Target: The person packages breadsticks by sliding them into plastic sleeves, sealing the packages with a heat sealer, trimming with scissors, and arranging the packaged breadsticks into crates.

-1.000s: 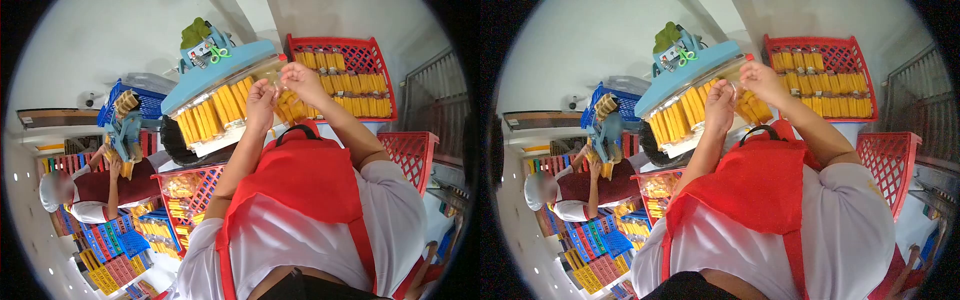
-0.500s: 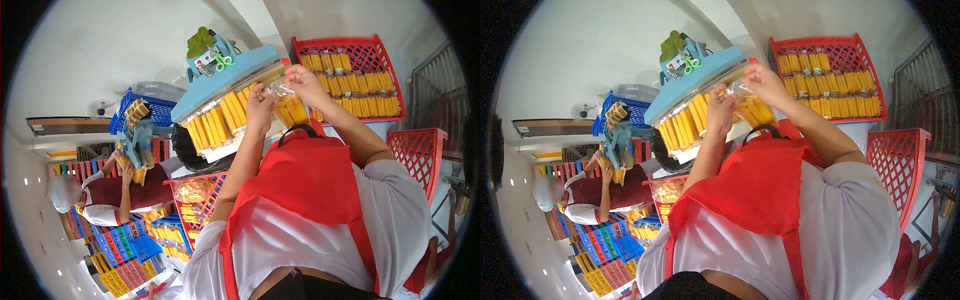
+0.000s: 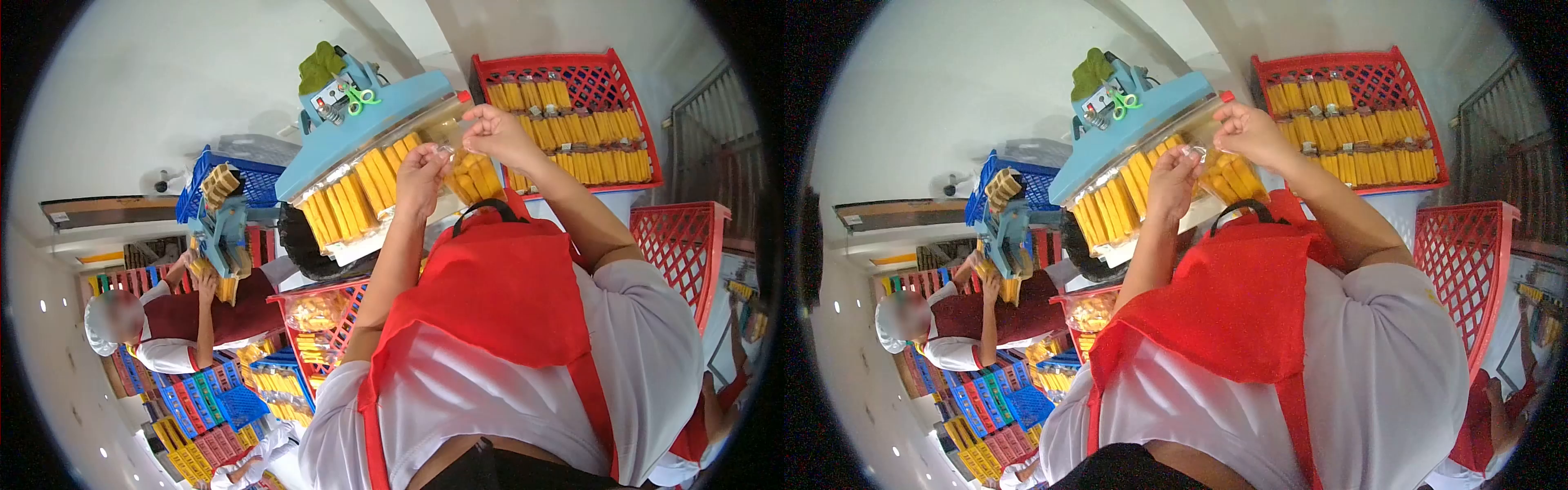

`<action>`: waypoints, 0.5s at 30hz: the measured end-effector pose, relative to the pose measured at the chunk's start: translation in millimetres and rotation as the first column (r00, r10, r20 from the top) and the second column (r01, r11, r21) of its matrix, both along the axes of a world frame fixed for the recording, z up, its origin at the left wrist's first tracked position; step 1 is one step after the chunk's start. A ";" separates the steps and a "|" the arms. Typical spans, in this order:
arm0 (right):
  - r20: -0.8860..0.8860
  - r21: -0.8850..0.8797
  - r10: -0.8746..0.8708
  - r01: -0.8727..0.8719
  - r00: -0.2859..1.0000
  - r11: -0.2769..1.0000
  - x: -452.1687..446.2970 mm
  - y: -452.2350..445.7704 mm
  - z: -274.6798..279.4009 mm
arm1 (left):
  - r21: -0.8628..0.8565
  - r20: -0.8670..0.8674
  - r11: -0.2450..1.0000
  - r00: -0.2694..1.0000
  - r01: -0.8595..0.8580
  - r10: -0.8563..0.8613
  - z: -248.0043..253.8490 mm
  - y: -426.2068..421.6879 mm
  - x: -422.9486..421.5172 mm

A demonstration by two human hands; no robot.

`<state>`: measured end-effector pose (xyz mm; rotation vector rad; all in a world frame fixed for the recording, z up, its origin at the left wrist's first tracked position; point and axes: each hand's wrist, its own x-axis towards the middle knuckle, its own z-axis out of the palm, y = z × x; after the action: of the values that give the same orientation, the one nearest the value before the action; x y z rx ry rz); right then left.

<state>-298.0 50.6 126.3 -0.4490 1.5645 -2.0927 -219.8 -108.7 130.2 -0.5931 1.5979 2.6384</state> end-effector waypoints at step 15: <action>-0.131 -0.005 0.058 -0.060 0.990 0.998 -6.5 0.4 -6.0 | -0.173 -0.421 0.985 0.904 0.006 -0.079 -23.9 -6.3 -0.2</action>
<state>-304.5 50.9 120.3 -0.6399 1.5947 -2.0628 -220.1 -114.9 106.2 0.0373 1.9229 2.7534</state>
